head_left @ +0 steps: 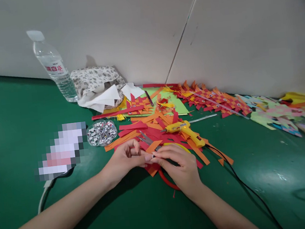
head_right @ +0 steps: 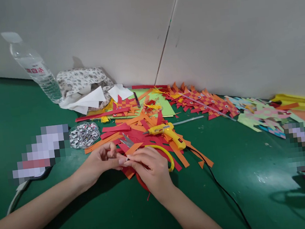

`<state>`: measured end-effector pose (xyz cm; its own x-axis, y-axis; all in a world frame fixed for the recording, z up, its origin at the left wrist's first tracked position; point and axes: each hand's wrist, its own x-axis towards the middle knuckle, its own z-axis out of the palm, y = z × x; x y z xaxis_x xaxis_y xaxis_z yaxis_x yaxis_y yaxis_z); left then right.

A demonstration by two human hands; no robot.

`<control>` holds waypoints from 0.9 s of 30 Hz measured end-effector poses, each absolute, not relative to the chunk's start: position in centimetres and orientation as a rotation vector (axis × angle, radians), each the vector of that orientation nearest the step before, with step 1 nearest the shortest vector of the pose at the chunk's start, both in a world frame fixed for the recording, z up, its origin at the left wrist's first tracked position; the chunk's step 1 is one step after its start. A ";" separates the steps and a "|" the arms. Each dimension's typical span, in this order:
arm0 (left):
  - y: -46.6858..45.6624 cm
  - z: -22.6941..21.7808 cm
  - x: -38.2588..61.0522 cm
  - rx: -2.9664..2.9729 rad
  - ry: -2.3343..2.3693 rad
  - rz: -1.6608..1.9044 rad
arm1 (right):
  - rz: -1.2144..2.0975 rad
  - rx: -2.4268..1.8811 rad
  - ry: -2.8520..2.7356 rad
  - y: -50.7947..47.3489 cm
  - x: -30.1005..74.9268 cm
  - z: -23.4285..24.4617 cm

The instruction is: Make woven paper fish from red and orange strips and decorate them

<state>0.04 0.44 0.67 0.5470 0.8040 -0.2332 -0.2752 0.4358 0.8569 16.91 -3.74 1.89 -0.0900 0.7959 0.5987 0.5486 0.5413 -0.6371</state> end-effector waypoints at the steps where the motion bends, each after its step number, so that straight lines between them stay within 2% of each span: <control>1: 0.4 0.7 0.1 0.873 0.706 0.747 | 0.307 -1.119 -1.764 -3.8 16.9 1.9; 27: 0.4 0.5 -0.1 0.879 0.682 0.747 | 0.318 -1.110 -1.762 -3.7 17.0 1.7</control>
